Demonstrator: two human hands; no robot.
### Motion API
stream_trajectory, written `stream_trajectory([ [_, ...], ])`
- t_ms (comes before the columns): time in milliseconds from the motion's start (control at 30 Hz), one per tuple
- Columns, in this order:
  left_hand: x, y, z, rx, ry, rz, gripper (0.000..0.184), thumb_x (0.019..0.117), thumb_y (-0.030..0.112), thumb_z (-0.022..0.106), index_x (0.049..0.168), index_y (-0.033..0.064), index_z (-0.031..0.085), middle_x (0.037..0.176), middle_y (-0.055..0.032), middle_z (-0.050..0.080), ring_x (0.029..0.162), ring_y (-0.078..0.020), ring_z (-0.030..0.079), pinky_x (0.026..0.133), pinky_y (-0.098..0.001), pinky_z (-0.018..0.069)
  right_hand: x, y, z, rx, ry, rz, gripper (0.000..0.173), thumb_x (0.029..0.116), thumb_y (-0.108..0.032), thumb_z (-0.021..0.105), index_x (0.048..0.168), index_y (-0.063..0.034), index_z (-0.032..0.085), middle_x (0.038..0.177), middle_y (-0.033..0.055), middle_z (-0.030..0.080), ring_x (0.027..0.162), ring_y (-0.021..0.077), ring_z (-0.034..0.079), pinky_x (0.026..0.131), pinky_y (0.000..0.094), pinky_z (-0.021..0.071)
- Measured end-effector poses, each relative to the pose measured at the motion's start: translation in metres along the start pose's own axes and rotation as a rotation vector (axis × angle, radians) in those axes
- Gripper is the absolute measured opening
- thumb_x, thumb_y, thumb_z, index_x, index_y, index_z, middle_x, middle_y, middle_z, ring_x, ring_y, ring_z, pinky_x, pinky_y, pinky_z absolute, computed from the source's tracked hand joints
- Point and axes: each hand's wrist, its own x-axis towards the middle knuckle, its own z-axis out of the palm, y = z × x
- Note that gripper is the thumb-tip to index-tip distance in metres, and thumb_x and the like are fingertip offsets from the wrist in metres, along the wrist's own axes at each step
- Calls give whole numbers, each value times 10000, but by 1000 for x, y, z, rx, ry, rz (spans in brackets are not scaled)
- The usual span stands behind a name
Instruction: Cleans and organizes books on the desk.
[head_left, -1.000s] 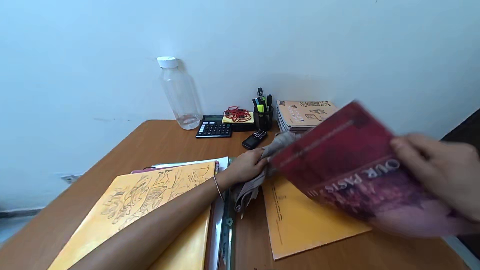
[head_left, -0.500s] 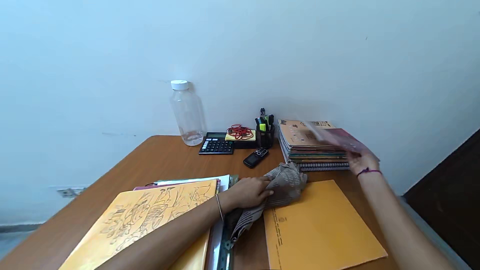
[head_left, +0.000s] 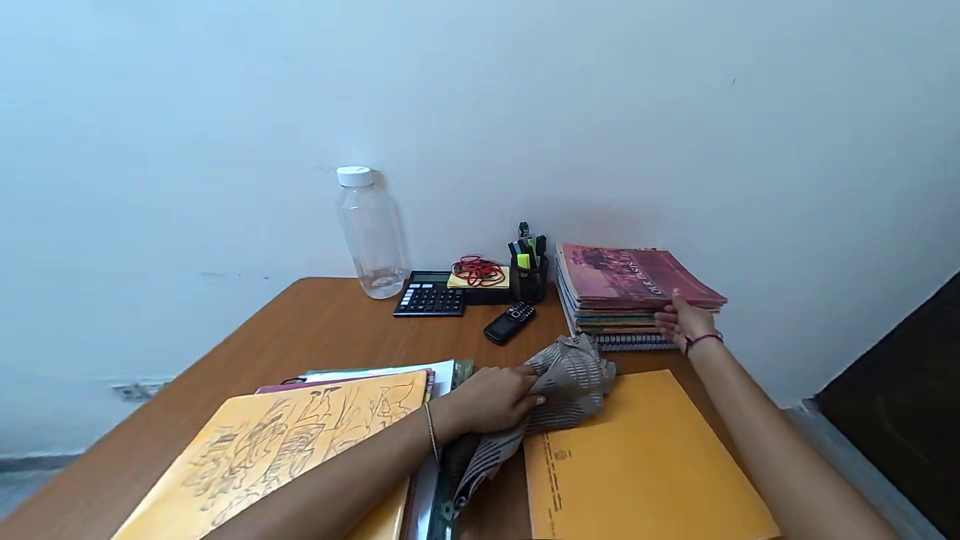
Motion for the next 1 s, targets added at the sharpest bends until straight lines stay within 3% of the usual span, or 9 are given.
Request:
stream_trajectory([
  [100, -1, -1, -1, -8, -7, -1, 437, 1129, 292, 378, 1319, -45, 581, 1384, -245, 577, 1201, -435, 609, 972, -644, 451, -2, 10, 11, -333, 164, -164, 612, 1105, -475, 367, 1033, 61, 655, 788, 132, 628, 663, 198, 604, 644, 358, 506],
  [167, 0, -1, -1, -5, -6, -1, 438, 1128, 300, 385, 1322, -38, 585, 1387, -237, 581, 1199, -430, 615, 972, -641, 456, -17, 16, 13, -418, 266, -385, 545, 1095, -388, 457, 1225, 125, 588, 1139, 337, 643, 1082, 462, 633, 948, 599, 472],
  [267, 0, -1, 0, -1, -18, 3, 435, 1128, 297, 383, 1310, -40, 589, 1376, -236, 585, 1188, -430, 617, 960, -642, 459, -25, 38, 11, -658, 313, -853, 540, 1067, -319, 499, 1403, 104, 487, 1410, 370, 495, 1332, 571, 447, 1070, 718, 318],
  [333, 1, -2, 0, -5, -25, 11, 432, 1127, 293, 385, 1306, -42, 592, 1379, -237, 584, 1189, -430, 617, 961, -641, 461, -16, 51, 11, -860, 250, -1019, 585, 1067, -384, 477, 1514, -7, 462, 1569, 310, 384, 1471, 554, 296, 1144, 771, 172],
  [433, 1, -2, 2, -12, -22, 21, 425, 1125, 287, 389, 1294, -45, 595, 1354, -241, 591, 1170, -430, 622, 948, -641, 465, -1, 59, 11, -975, 144, -963, 546, 1085, -422, 428, 1535, -116, 482, 1631, 236, 335, 1529, 513, 194, 1167, 772, 62],
  [600, 1, -2, 2, -12, -22, 25, 431, 1127, 292, 385, 1282, -48, 600, 1342, -240, 598, 1161, -428, 626, 947, -636, 465, 12, 51, 0, -964, 43, -927, 528, 1099, -412, 404, 1479, -69, 536, 1613, 238, 364, 1529, 499, 205, 1205, 710, 88],
  [733, 4, -4, 3, -37, 4, 14, 433, 1126, 280, 392, 1318, -48, 599, 1352, -250, 601, 1197, -415, 618, 996, -615, 457, 11, 37, -17, -1003, -113, -837, 629, 1102, -465, 352, 1610, -94, 328, 1680, 214, 229, 1558, 467, 130, 1218, 692, 60],
  [833, 4, -5, 8, -16, 20, 12, 414, 1119, 284, 420, 1305, -20, 631, 1368, -204, 612, 1197, -367, 631, 1002, -587, 475, -16, 37, -40, -1024, -161, -762, 721, 1087, -450, 431, 1643, -68, 179, 1698, 221, 150, 1568, 440, 120, 1211, 698, 72],
  [1000, 6, 2, 12, 43, 4, -32, 407, 1114, 315, 438, 1331, 31, 633, 1444, -147, 569, 1161, -339, 648, 962, -578, 504, -90, 90, -130, -1263, -358, -599, 473, 1069, -289, 503, 1509, -114, 522, 1650, 239, 291, 1540, 443, 234, 1222, 678, 125],
])
